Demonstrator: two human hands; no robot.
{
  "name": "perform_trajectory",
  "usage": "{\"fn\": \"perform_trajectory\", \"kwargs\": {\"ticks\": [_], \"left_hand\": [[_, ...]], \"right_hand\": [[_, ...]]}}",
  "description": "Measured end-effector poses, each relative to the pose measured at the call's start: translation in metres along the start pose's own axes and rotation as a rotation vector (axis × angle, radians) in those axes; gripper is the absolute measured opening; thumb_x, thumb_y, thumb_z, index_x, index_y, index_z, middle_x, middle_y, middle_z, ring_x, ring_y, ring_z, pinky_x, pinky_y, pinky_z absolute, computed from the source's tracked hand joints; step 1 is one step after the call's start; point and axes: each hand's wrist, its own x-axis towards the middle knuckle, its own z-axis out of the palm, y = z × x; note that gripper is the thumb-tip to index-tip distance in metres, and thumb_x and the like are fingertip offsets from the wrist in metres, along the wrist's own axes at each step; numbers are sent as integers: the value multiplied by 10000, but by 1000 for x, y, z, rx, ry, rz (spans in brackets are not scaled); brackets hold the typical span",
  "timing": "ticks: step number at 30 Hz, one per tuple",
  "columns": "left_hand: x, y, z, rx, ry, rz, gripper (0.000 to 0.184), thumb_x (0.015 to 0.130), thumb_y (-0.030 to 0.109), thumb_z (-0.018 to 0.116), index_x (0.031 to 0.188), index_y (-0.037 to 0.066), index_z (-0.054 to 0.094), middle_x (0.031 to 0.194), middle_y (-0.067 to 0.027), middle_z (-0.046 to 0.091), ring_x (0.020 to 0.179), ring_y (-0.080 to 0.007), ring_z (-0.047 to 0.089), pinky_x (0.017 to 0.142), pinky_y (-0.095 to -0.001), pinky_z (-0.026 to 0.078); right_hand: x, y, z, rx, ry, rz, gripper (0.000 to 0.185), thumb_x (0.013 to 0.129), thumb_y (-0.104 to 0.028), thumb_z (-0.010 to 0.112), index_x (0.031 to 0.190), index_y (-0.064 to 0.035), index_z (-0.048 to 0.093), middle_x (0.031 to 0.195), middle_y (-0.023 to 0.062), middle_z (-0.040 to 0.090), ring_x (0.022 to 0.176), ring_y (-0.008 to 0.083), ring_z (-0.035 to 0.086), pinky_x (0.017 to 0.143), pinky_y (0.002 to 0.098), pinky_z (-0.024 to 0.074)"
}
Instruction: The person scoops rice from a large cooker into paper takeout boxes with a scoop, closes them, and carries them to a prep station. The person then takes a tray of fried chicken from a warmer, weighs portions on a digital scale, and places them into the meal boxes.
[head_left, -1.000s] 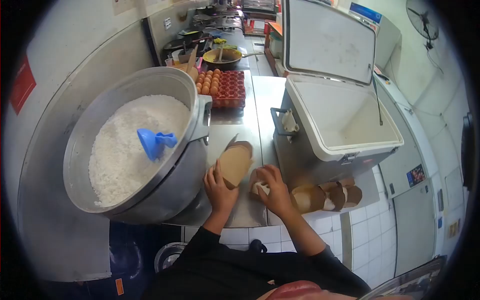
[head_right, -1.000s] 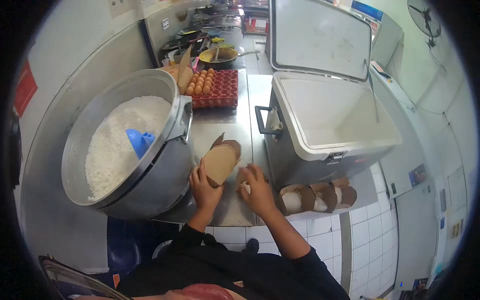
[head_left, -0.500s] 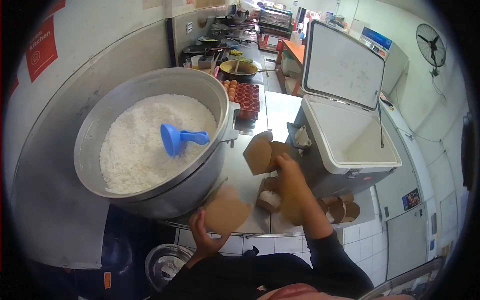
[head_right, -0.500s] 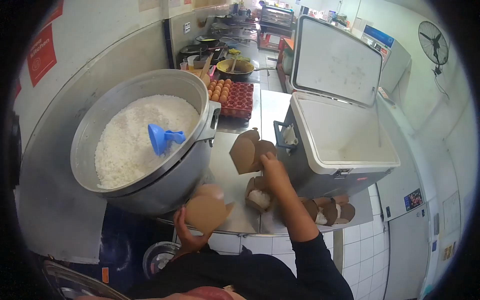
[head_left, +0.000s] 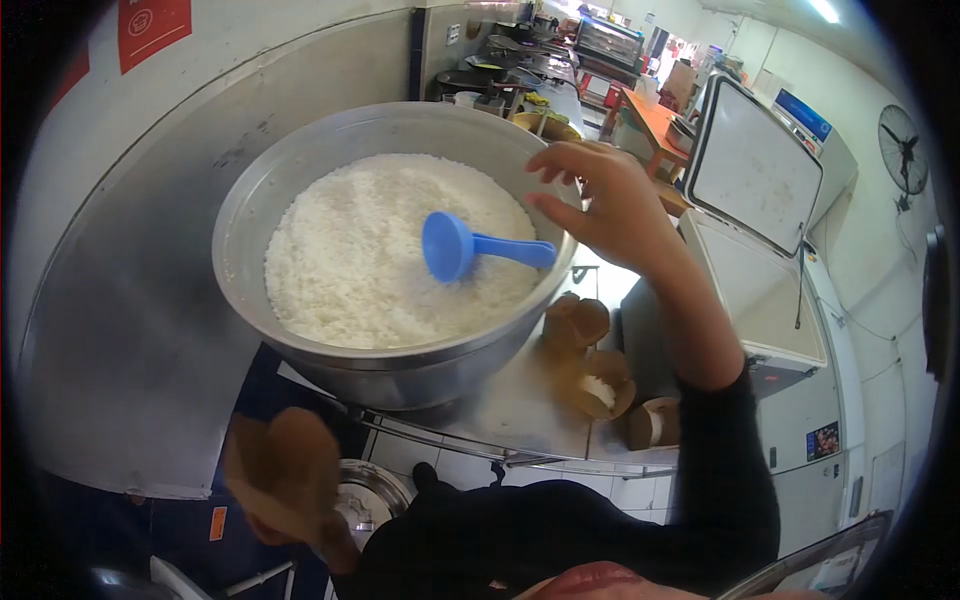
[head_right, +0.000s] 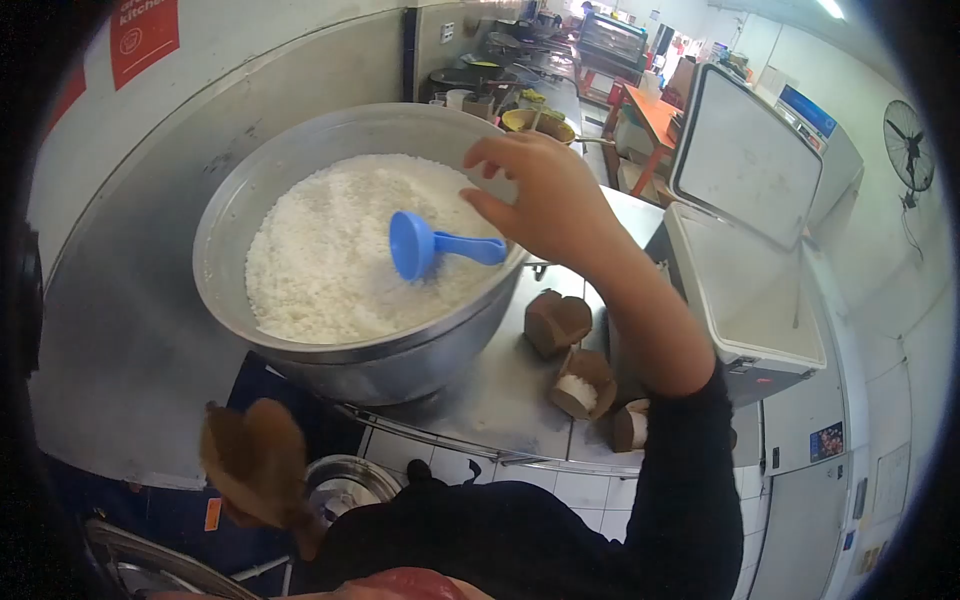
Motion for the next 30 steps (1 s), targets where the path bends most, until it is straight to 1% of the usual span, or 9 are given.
{"fn": "perform_trajectory", "kwargs": {"ticks": [7, 13, 16, 17, 21, 23, 25, 28, 30], "left_hand": [[-11, -98, -45, 107, 117, -225, 600, 883, 333, 541, 1296, -48, 329, 1285, -218, 398, 1103, -354, 482, 912, -442, 447], [-29, -147, -41, 77, 251, -521, 533, 931, 311, 475, 1303, -38, 321, 1283, -216, 396, 1102, -346, 484, 904, -440, 457], [0, -138, -20, -427, 417, -725, 458, 974, 278, 399, 1309, -25, 317, 1278, -211, 394, 1110, -334, 481, 902, -434, 463], [-1, -145, -18, -290, 378, -659, 467, 970, 291, 403, 1308, -20, 321, 1277, -207, 395, 1121, -327, 474, 914, -428, 454], [-21, -181, -18, 244, 225, -379, 501, 953, 347, 420, 1306, 1, 339, 1275, -188, 401, 1164, -303, 445, 963, -406, 421], [-19, -187, -14, 131, 323, -563, 522, 944, 371, 434, 1307, 8, 341, 1278, -182, 401, 1182, -298, 432, 989, -403, 400], [30, -155, 1, -395, 580, -1061, 549, 934, 391, 452, 1312, 11, 335, 1286, -179, 398, 1197, -300, 421, 1018, -406, 376], [56, -137, 17, -416, 605, -1078, 550, 935, 393, 453, 1317, 15, 334, 1303, -186, 387, 1205, -301, 416, 1036, -407, 355], [12, -172, 3, -287, 424, -944, 553, 937, 391, 448, 1319, 10, 330, 1314, -190, 381, 1215, -298, 410, 1034, -408, 357]], "right_hand": [[69, -14, 42, -584, -872, -51, 352, 690, -268, 724, 965, -57, 662, 915, 121, 665, 891, 291, 626, 770, 409, 489], [84, -15, 71, -486, -1115, 8, 457, 655, -332, 775, 966, -41, 609, 903, 149, 656, 891, 316, 626, 751, 410, 486], [74, -5, 89, -564, -1184, 33, 481, 640, -308, 788, 967, -26, 576, 920, 157, 648, 895, 323, 621, 761, 416, 482], [72, 3, 95, -583, -1210, 63, 487, 638, -287, 789, 975, -8, 574, 936, 165, 642, 906, 326, 617, 770, 419, 478], [91, 0, 89, -582, -1199, 147, 363, 708, -178, 698, 1005, -17, 566, 955, 167, 631, 923, 337, 611, 782, 419, 478], [106, 11, 93, -643, -1104, 51, 301, 743, -115, 632, 1020, -21, 563, 971, 167, 624, 934, 339, 609, 792, 421, 478], [118, -5, 91, -594, -784, 69, 271, 758, -71, 580, 1025, -24, 563, 988, 165, 618, 951, 338, 606, 791, 421, 485], [136, -9, 106, -595, -528, 93, 256, 775, -49, 550, 1030, -29, 564, 977, 161, 625, 947, 334, 616, 763, 418, 504], [148, -3, 117, -653, -475, 113, 248, 780, -49, 551, 1027, -31, 565, 950, 158, 637, 925, 332, 629, 734, 415, 518]]}}
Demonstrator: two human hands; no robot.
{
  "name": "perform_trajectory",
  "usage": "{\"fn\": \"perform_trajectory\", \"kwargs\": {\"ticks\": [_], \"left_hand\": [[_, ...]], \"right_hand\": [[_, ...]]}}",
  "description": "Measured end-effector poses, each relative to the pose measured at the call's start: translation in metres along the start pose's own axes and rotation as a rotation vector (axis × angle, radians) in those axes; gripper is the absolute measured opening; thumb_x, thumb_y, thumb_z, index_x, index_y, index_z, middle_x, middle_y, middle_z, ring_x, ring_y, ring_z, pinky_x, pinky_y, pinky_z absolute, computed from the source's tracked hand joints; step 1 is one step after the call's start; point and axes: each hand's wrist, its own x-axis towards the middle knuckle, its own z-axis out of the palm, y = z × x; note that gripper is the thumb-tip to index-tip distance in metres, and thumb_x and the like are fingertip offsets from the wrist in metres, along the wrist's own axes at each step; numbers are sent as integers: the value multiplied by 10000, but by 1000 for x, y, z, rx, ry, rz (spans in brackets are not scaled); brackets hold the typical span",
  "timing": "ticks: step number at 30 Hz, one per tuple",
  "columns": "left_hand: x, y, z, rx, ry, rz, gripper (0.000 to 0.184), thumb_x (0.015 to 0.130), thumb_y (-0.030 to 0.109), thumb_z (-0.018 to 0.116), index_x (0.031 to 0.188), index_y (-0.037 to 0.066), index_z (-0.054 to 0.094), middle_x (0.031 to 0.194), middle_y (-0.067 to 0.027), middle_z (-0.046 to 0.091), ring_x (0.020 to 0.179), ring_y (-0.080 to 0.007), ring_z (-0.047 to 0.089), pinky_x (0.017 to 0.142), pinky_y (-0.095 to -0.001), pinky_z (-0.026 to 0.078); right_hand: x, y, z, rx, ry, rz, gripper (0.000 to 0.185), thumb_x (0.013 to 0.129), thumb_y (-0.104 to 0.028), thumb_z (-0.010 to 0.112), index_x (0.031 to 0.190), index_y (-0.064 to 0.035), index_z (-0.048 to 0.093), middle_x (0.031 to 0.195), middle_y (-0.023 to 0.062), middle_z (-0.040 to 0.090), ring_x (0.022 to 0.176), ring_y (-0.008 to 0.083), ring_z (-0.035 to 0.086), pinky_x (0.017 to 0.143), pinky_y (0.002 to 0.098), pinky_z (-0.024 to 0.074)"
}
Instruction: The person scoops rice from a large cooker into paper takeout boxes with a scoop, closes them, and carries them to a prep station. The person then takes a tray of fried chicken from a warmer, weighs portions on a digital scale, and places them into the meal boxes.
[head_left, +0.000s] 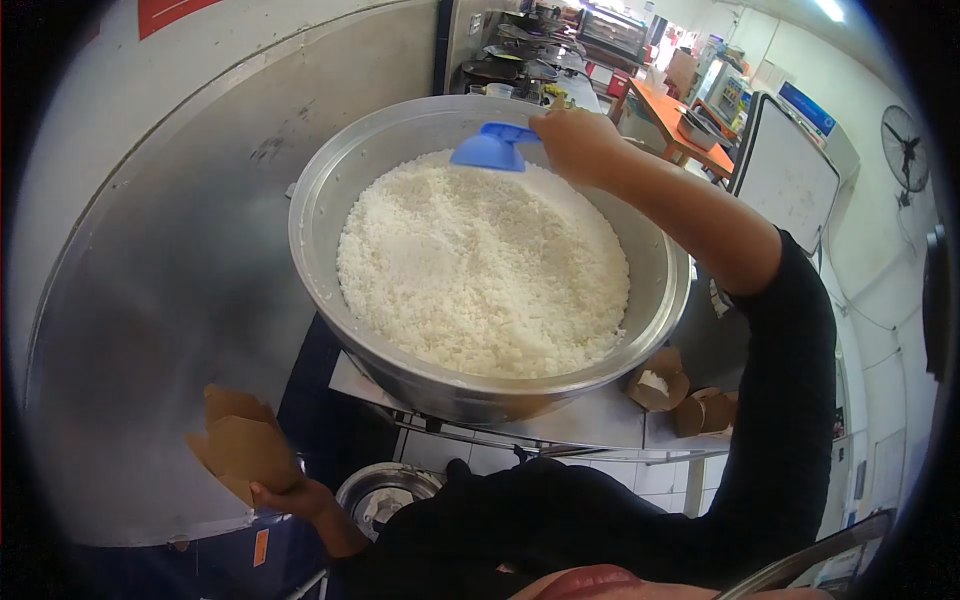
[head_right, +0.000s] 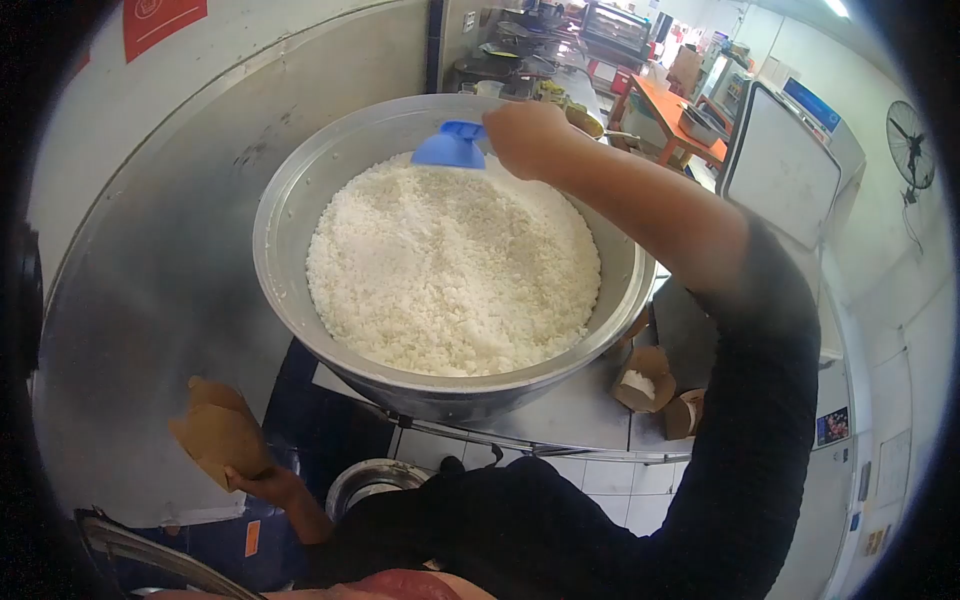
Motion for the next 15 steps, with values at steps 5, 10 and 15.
{"fn": "perform_trajectory", "kwargs": {"ticks": [5, 10, 15], "left_hand": [[1, -21, -8, 360, -121, 517, 570, 934, 414, 437, 1320, 9, 330, 1308, -187, 396, 1213, -280, 419, 1025, -399, 369], [-8, 47, 39, -158, 73, -208, 603, 915, 462, 439, 1320, 26, 336, 1285, -168, 419, 1200, -272, 431, 1014, -389, 381], [-7, 35, 24, -153, 91, -232, 619, 914, 481, 434, 1319, 24, 337, 1289, -164, 418, 1203, -269, 429, 1011, -391, 382]], "right_hand": [[32, 9, 19, -143, 33, 91, 186, 765, -112, 631, 933, -38, 655, 929, 135, 679, 893, 298, 664, 691, 406, 543], [52, 19, 51, -208, -53, -84, 173, 778, -115, 628, 931, -41, 655, 921, 138, 678, 887, 311, 660, 696, 417, 539], [52, 41, 61, -155, -177, -224, 276, 873, -221, 568, 1075, -32, 560, 890, 170, 650, 895, 338, 636, 757, 454, 505]]}}
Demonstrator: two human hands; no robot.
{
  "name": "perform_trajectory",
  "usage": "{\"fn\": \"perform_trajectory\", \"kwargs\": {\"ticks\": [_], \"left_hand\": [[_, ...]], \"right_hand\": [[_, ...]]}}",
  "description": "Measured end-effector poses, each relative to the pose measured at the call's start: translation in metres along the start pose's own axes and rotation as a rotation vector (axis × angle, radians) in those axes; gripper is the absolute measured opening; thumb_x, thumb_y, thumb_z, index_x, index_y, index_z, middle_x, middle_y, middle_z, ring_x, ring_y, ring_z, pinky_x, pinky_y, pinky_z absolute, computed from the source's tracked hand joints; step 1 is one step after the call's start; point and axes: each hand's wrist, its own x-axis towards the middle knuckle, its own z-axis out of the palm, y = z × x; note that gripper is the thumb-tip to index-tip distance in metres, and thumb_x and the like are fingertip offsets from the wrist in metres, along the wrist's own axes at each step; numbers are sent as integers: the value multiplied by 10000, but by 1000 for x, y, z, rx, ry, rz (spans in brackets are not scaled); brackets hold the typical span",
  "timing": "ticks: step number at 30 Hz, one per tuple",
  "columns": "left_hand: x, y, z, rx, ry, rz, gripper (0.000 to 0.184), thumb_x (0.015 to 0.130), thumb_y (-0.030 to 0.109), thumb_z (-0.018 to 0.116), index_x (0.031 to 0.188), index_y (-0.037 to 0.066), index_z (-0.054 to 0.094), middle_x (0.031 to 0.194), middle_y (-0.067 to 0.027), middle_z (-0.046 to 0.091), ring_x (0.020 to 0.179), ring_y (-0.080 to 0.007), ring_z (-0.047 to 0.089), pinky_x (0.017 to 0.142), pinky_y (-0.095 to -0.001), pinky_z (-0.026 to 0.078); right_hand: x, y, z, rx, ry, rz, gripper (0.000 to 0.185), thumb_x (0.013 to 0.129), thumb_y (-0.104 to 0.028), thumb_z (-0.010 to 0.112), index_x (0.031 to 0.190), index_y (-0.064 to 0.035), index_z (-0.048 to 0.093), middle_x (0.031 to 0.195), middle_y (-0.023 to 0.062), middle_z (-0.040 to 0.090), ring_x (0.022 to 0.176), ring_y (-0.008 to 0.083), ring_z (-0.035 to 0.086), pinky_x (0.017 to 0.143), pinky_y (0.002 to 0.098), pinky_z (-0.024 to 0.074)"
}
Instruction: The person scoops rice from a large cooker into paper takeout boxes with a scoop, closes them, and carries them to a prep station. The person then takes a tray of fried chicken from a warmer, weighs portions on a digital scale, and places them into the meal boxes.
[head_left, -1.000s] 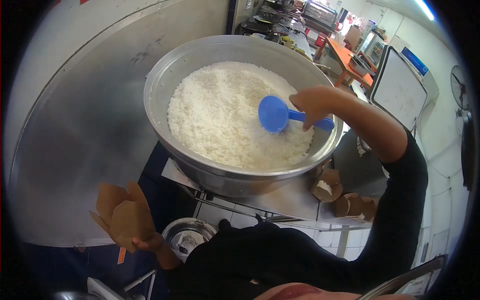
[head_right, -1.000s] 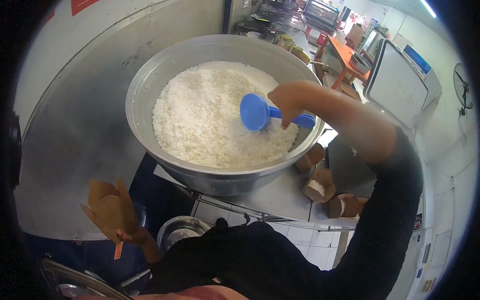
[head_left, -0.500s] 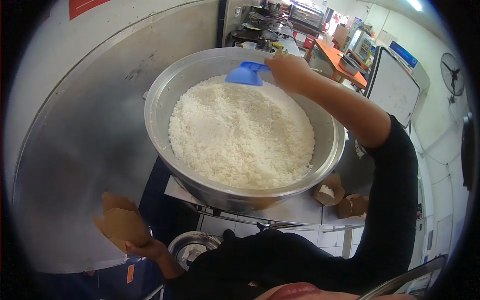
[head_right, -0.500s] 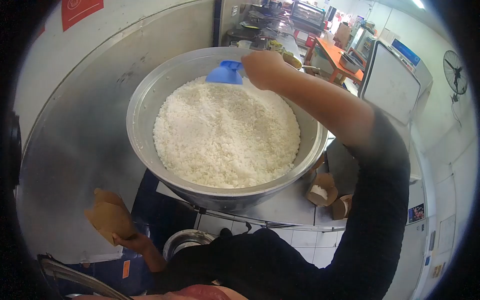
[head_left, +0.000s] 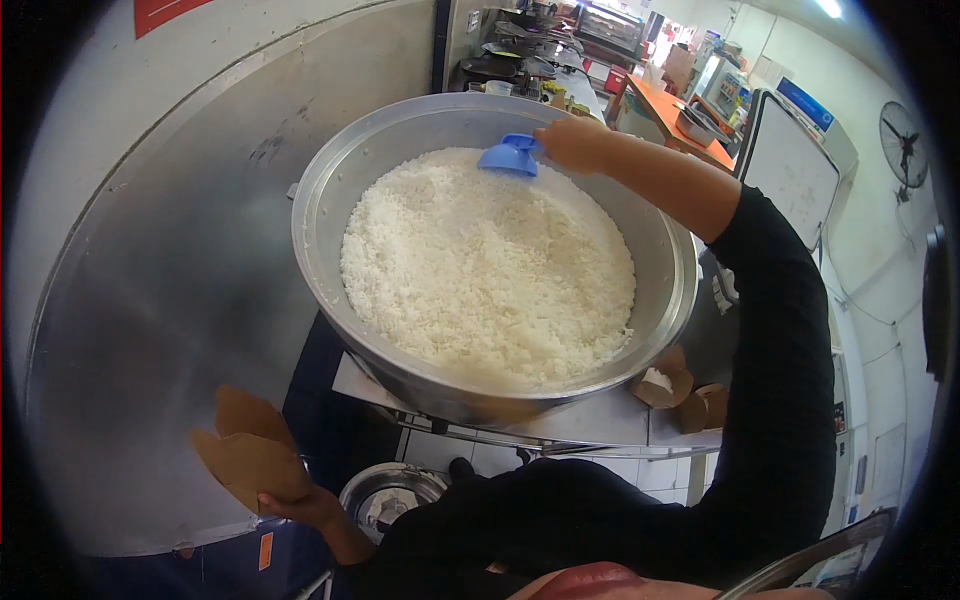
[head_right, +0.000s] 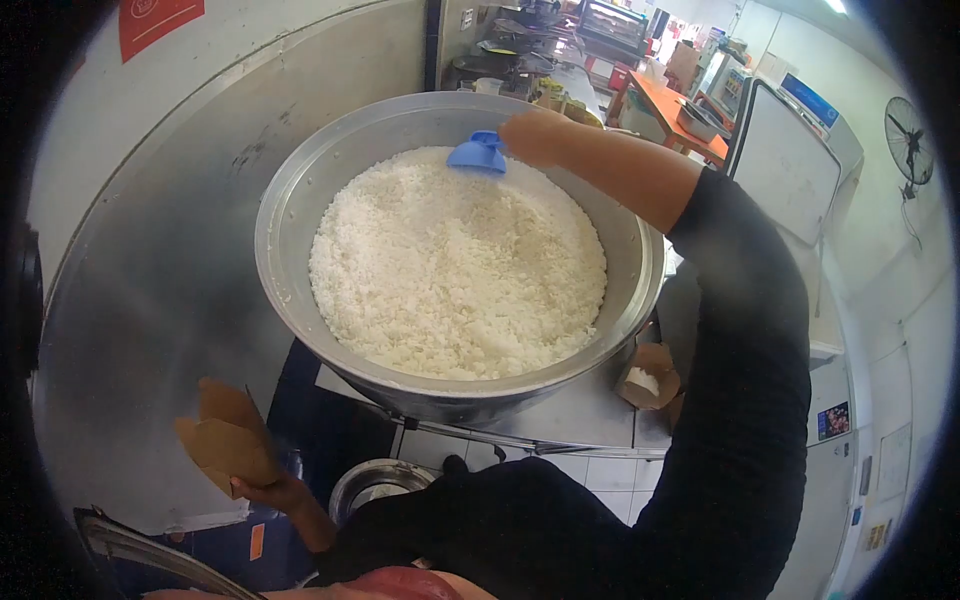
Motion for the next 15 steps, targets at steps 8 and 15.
{"fn": "perform_trajectory", "kwargs": {"ticks": [8, 15], "left_hand": [[-14, 0, 10, 8, -78, -28, 668, 908, 524, 436, 1345, 33, 316, 1309, -155, 404, 1222, -274, 414, 1019, -403, 366], [-25, 1, 28, 156, -145, 87, 625, 941, 480, 404, 1354, 21, 299, 1329, -169, 381, 1225, -268, 412, 1029, -406, 365]], "right_hand": [[-37, -34, -29, 211, -181, -157, 268, 887, -258, 562, 1051, -46, 572, 892, 179, 640, 897, 366, 612, 776, 481, 461], [-84, -66, -45, 187, -185, -239, 251, 878, -254, 575, 1015, -43, 586, 890, 174, 642, 893, 360, 612, 774, 471, 467]]}}
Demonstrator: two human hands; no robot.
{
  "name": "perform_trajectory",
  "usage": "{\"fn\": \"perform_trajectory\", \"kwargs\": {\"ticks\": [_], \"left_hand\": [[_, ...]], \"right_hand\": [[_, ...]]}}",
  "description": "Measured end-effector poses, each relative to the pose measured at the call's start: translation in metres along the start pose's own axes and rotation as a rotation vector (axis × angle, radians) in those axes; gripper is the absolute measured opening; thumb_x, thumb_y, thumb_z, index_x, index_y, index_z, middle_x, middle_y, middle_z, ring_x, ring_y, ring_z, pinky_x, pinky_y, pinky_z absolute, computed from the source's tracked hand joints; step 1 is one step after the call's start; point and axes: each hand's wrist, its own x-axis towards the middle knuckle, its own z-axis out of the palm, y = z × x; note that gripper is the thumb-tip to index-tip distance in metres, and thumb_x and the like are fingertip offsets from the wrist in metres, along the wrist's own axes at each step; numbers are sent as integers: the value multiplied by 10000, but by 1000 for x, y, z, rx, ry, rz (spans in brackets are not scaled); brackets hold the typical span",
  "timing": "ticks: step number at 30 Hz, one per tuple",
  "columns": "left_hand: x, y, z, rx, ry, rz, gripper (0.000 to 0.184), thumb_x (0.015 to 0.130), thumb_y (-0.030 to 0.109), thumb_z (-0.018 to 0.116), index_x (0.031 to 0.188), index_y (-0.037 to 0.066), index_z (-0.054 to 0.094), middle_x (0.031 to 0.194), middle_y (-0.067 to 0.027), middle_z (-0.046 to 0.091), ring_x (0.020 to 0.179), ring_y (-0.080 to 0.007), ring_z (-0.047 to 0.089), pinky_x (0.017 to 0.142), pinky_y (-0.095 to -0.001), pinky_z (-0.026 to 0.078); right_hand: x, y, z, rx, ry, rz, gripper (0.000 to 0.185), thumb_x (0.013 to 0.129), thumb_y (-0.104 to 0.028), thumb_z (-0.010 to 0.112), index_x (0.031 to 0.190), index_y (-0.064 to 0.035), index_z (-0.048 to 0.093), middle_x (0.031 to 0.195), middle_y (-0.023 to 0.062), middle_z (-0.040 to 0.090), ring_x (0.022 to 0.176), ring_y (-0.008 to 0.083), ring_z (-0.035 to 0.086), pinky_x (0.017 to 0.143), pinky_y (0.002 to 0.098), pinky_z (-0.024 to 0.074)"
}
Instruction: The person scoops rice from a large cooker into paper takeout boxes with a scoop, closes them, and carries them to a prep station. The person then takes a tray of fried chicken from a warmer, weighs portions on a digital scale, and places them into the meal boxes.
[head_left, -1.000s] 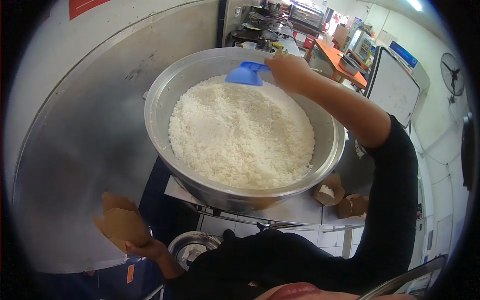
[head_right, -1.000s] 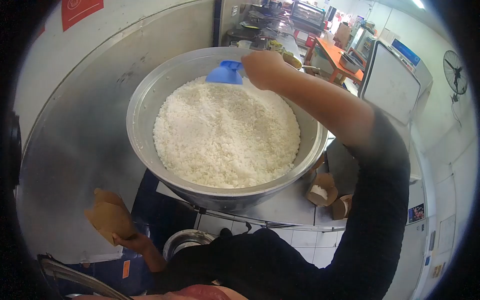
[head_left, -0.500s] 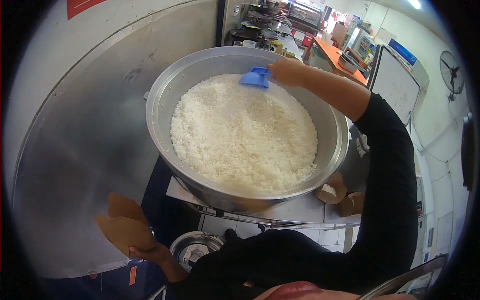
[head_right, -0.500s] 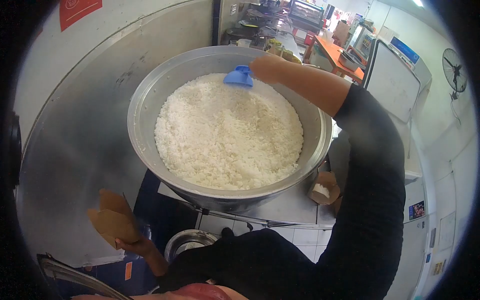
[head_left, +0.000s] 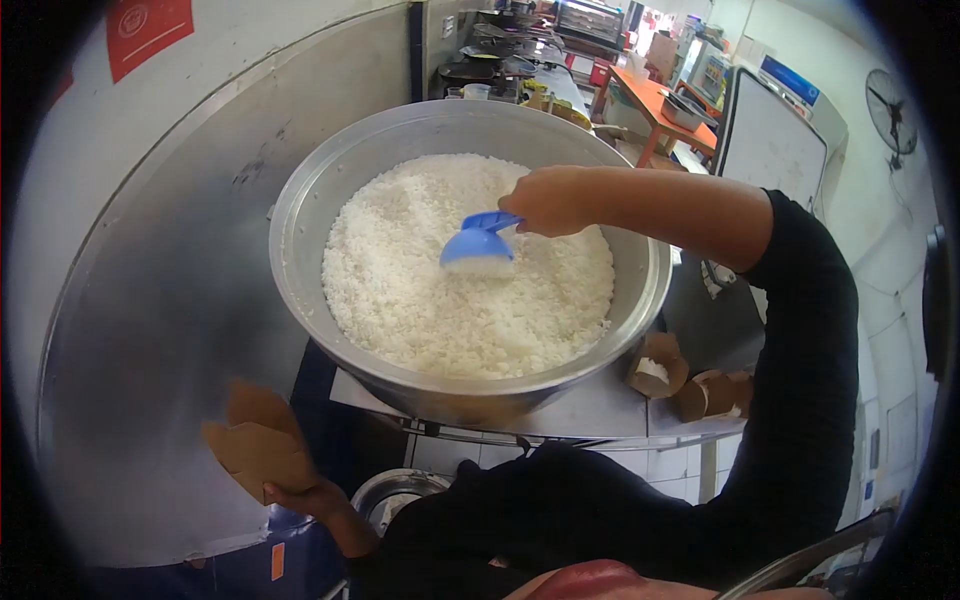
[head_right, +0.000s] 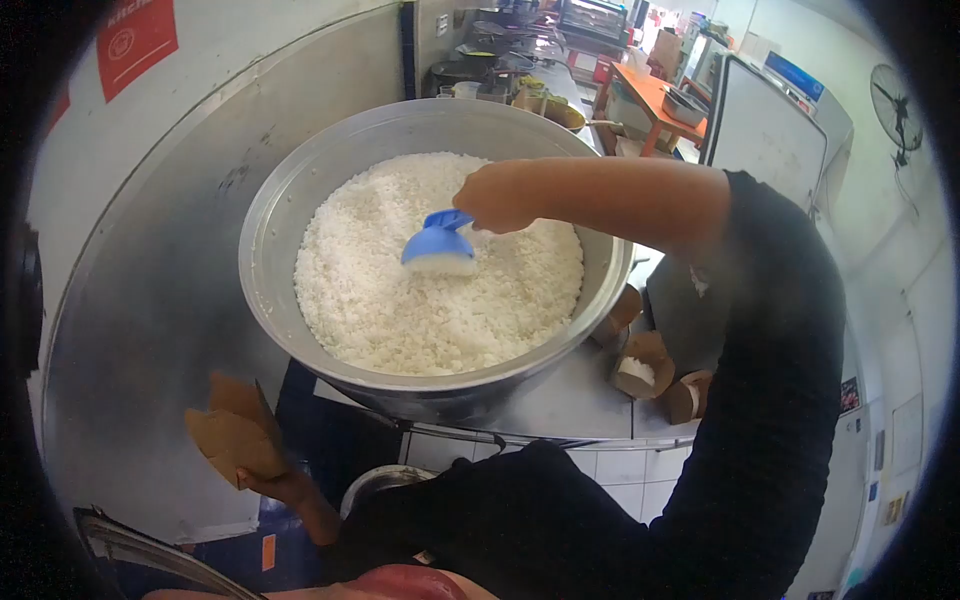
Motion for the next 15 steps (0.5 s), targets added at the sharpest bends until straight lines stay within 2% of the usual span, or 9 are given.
{"fn": "perform_trajectory", "kwargs": {"ticks": [3, 5, 8, 10, 13, 15], "left_hand": [[6, -23, -11, 137, -98, 238, 542, 965, 404, 390, 1355, 38, 300, 1331, -177, 370, 1218, -282, 414, 1028, -432, 374], [21, -49, -37, 176, -120, 309, 506, 974, 371, 381, 1353, 45, 301, 1329, -181, 368, 1209, -290, 421, 1026, -444, 380], [26, -51, -38, 85, -46, 211, 564, 940, 412, 414, 1357, 49, 299, 1322, -171, 375, 1204, -296, 422, 1024, -439, 370], [-9, 15, 14, -121, 60, 49, 708, 871, 511, 494, 1373, 57, 288, 1316, -149, 382, 1218, -295, 403, 1021, -421, 347], [-16, 32, 16, -230, 91, -55, 725, 864, 512, 510, 1381, 61, 278, 1313, -149, 385, 1217, -299, 404, 1029, -424, 335], [-17, 34, 8, -271, 85, -32, 595, 907, 453, 456, 1324, 41, 355, 1316, -160, 399, 1211, -297, 428, 1013, -425, 383]], "right_hand": [[-11, -12, -2, -34, -39, -54, 241, 878, -250, 577, 988, -36, 597, 892, 174, 644, 891, 354, 616, 766, 464, 474], [-20, -17, -3, -25, -54, -82, 241, 876, -249, 580, 976, -30, 601, 894, 174, 643, 896, 356, 615, 767, 462, 476], [-36, -21, -7, 9, -90, -107, 245, 879, -246, 576, 970, -20, 603, 894, 181, 641, 888, 359, 614, 753, 460, 475], [-47, -19, -7, 77, -119, -134, 252, 884, -249, 570, 966, -12, 601, 882, 184, 638, 864, 358, 613, 739, 460, 471], [-56, -14, 0, 266, -180, -218, 268, 896, -262, 559, 948, -1, 593, 828, 172, 625, 795, 336, 607, 708, 451, 466], [-62, -14, 10, 431, -244, -295, 282, 907, -277, 550, 928, 2, 584, 771, 146, 608, 734, 301, 599, 677, 429, 467]]}}
